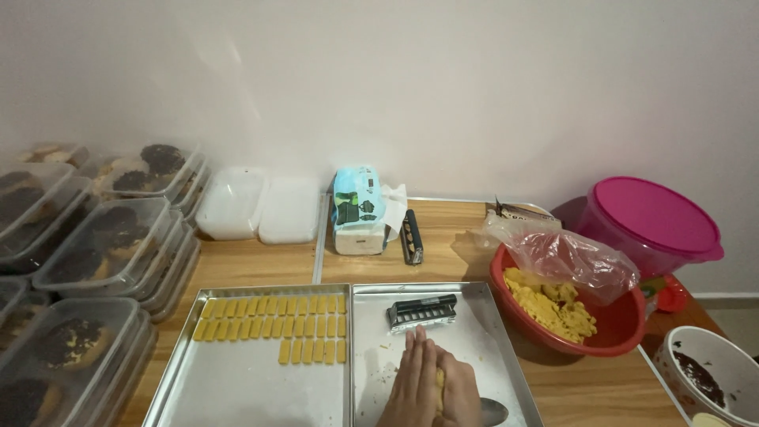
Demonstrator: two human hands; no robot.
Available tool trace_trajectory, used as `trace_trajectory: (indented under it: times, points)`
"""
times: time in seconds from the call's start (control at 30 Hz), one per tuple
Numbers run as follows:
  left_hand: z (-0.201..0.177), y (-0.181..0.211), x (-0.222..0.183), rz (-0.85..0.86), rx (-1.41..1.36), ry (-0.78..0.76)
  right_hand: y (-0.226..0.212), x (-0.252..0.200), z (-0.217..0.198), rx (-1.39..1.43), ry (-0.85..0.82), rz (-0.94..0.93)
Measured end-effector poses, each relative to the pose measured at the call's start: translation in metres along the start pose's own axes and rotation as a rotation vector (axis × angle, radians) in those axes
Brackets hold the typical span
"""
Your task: Manually shaping small portions of dough into balls and pressing them onto a baking tray using a spoon.
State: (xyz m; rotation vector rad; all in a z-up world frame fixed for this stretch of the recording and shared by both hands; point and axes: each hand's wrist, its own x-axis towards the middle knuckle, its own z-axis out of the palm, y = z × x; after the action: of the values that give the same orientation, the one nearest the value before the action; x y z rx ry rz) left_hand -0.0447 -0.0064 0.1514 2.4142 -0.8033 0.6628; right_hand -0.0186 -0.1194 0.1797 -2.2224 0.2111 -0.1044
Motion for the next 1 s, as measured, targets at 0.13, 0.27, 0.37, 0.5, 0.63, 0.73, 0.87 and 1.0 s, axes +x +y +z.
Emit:
trace_trajectory:
  times: [0.13,0.27,0.37,0.5,0.63,0.73,0.87,1.0]
  points:
    - [-0.014,0.002,-0.001,-0.343,-0.799,-0.086,-0.034,-0.018,-0.013,0.619,-0.029,0.242]
    - [-0.038,0.015,0.017,-1.055,-1.301,-0.214,-0.02,-0.032,-0.008,0.677,-0.263,0.209]
    - [-0.076,0.023,0.034,-1.185,-1.012,-0.183,-0.014,-0.037,-0.009,0.826,-0.454,0.006]
    - [-0.066,0.009,0.027,-1.241,-1.028,-0.171,0.027,-0.022,-0.003,0.952,-0.583,-0.314]
    - [-0.052,-0.002,0.018,-1.107,-1.45,0.03,-0.011,-0.04,-0.029,-0.014,-0.391,-0.406]
    - [-0.066,-0.006,0.021,-1.089,-1.281,-0.204,-0.014,-0.041,-0.032,0.053,-0.283,-0.471]
    - [-0.038,-0.036,0.003,-0.812,-1.303,-0.382,-0.017,-0.04,-0.035,0.193,-0.24,-0.456]
    - [-0.153,-0.004,0.045,-0.89,-1.025,-0.228,0.008,-0.016,-0.031,0.071,-0.271,-0.489]
